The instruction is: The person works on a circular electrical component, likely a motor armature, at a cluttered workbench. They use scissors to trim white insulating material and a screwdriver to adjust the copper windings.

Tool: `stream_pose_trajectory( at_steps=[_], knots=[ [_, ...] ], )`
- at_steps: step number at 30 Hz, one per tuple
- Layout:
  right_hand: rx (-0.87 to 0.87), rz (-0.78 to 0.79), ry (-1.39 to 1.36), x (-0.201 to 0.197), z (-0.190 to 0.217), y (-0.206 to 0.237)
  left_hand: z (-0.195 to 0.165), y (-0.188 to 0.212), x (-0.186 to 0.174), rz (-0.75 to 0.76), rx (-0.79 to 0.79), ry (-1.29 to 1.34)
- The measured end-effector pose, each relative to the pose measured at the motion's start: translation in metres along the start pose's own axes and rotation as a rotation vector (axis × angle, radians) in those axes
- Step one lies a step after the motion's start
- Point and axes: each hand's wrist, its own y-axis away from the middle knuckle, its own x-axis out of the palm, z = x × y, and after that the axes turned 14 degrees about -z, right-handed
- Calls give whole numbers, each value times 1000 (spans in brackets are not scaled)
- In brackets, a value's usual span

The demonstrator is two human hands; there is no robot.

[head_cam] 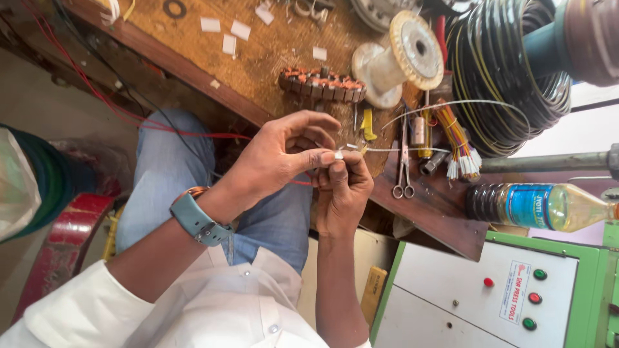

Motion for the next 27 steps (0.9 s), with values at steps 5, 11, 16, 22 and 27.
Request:
stream_pose_trajectory(
  at_steps=[5, 11, 16, 22, 27],
  knots=[
    [-116, -23, 235, -22, 14, 21, 31, 32, 17, -26, -195, 287],
    [-490, -523, 1037, -96, 84, 0, 52, 36, 25, -210, -197, 377],
    [-609, -403, 1641, -138, 88, -14, 49, 44, 31, -300, -355, 362],
    [-502, -365, 1828, -132, 96, 16, 41, 50, 21, -165, -484, 452],
    [-247, -437, 1829, -115, 112, 39, 29, 44, 17, -135, -528, 363]
  ],
)
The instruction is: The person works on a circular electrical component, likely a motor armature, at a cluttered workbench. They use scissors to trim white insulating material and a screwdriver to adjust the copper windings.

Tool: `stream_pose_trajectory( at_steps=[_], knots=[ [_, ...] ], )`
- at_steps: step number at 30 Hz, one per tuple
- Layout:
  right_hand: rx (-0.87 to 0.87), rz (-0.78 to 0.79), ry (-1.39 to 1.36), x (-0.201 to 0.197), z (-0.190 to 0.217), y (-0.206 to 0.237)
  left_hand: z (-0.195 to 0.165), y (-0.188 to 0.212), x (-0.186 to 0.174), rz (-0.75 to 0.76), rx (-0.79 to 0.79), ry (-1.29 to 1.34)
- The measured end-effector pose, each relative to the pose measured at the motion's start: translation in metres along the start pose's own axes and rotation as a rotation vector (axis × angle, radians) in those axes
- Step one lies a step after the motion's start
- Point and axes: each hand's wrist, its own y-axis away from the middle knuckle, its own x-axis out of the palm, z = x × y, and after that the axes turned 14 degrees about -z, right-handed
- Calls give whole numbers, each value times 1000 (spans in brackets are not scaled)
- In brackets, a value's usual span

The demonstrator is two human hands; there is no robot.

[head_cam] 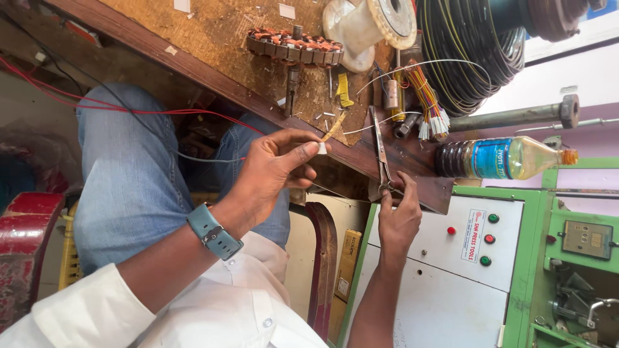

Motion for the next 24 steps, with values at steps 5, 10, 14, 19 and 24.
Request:
stream_pose_trajectory(
  at_steps=[5, 10, 14, 19, 24],
  knots=[
    [163, 165, -55, 2, -5, -5, -21, 5, 8, 24, 48, -203],
    [469, 404, -850, 24, -48, 2, -27, 4, 15, 103, 144, -312],
    [528, 683, -1433, 38, -61, 38, -26, -5, 24, 166, 266, -244],
    [223, 903, -1351, 20, -3, 59, -31, -8, 31, 177, 371, -324],
    [203, 1108, -1266, -2, 65, 58, -38, -1, 30, 154, 416, -461]
  ],
)
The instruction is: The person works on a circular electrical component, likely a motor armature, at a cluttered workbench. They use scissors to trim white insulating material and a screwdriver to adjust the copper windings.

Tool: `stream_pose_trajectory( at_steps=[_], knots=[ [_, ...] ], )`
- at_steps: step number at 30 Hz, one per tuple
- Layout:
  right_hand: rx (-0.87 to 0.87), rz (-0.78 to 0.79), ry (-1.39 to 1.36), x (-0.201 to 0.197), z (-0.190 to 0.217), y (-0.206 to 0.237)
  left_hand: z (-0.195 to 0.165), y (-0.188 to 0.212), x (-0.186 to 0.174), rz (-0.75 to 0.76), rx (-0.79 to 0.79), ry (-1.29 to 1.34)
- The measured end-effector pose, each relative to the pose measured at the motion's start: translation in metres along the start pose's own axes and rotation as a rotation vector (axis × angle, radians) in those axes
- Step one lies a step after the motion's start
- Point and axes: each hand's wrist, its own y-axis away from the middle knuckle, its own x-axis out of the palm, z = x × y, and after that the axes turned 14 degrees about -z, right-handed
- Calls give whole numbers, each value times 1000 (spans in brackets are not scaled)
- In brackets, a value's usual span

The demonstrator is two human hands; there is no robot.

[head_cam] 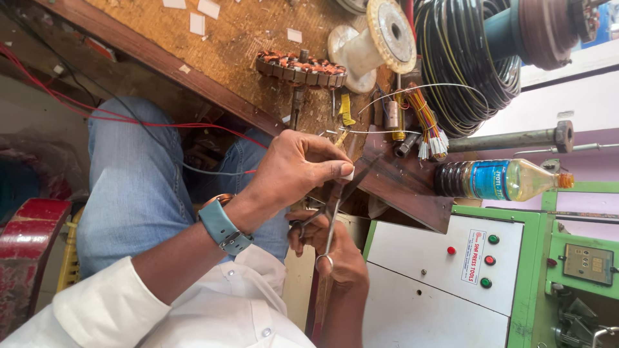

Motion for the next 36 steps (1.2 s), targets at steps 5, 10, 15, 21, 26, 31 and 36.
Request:
stream_pose_trajectory(
  at_steps=[5, 10, 15, 21, 26, 31, 36],
  knots=[
    [76, 28, 8, 11, 5, -1, -5, -1, -2, -27, 17, -6],
    [126, -6, 81, 3, 1, -2, -13, -4, -9, -31, -61, -83],
    [114, -8, 156, 2, 2, -3, -17, -2, -19, -51, -66, -31],
    [157, -60, 73, 3, 1, 2, -13, -1, -20, -35, -91, 2],
    [142, -82, 4, 3, -3, 3, -12, -3, -22, -26, -142, 17],
    [147, -60, -7, 2, -7, 2, -12, -2, -21, -42, -160, -19],
    [131, -51, 57, 1, -8, 4, -12, -1, -19, -28, -150, -21]
  ],
)
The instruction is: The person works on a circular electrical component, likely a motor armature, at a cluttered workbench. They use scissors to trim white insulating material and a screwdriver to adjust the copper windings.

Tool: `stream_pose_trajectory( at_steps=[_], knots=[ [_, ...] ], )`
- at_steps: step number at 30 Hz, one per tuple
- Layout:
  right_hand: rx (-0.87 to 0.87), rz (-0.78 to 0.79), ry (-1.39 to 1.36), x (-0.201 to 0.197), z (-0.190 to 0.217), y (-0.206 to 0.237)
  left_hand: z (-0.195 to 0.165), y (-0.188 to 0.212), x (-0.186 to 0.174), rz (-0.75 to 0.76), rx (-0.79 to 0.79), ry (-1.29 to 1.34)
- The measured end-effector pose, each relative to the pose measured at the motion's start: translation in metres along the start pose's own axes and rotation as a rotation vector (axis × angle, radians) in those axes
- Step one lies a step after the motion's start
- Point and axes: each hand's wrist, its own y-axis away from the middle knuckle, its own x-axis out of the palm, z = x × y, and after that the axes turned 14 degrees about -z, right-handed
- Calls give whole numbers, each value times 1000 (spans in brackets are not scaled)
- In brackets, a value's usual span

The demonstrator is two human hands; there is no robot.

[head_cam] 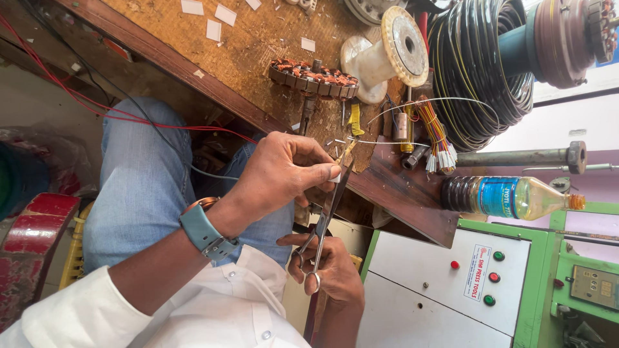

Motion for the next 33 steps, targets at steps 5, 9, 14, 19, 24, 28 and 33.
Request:
stream_pose_trajectory(
  at_steps=[5, 9, 14, 19, 24, 28, 33],
  knots=[
    [-3, 12, -49, -4, -4, -1, -1, -4, -3, -10, -13, -8],
    [23, 33, -13, -14, -13, -3, 2, -6, -7, -13, -32, 31],
    [12, 52, -10, -19, -29, -4, 14, -6, -7, 5, -69, 91],
    [-191, 137, -118, -26, -24, 1, 20, -9, -6, 58, -159, 328],
    [-429, -89, -271, -21, -3, -1, 27, -2, -1, 206, -299, 468],
    [-490, -419, -344, -10, 25, -15, 40, 9, 16, 79, -193, 301],
    [-559, -464, -368, 7, 44, -34, 58, 16, 29, -49, -276, 372]
  ],
)
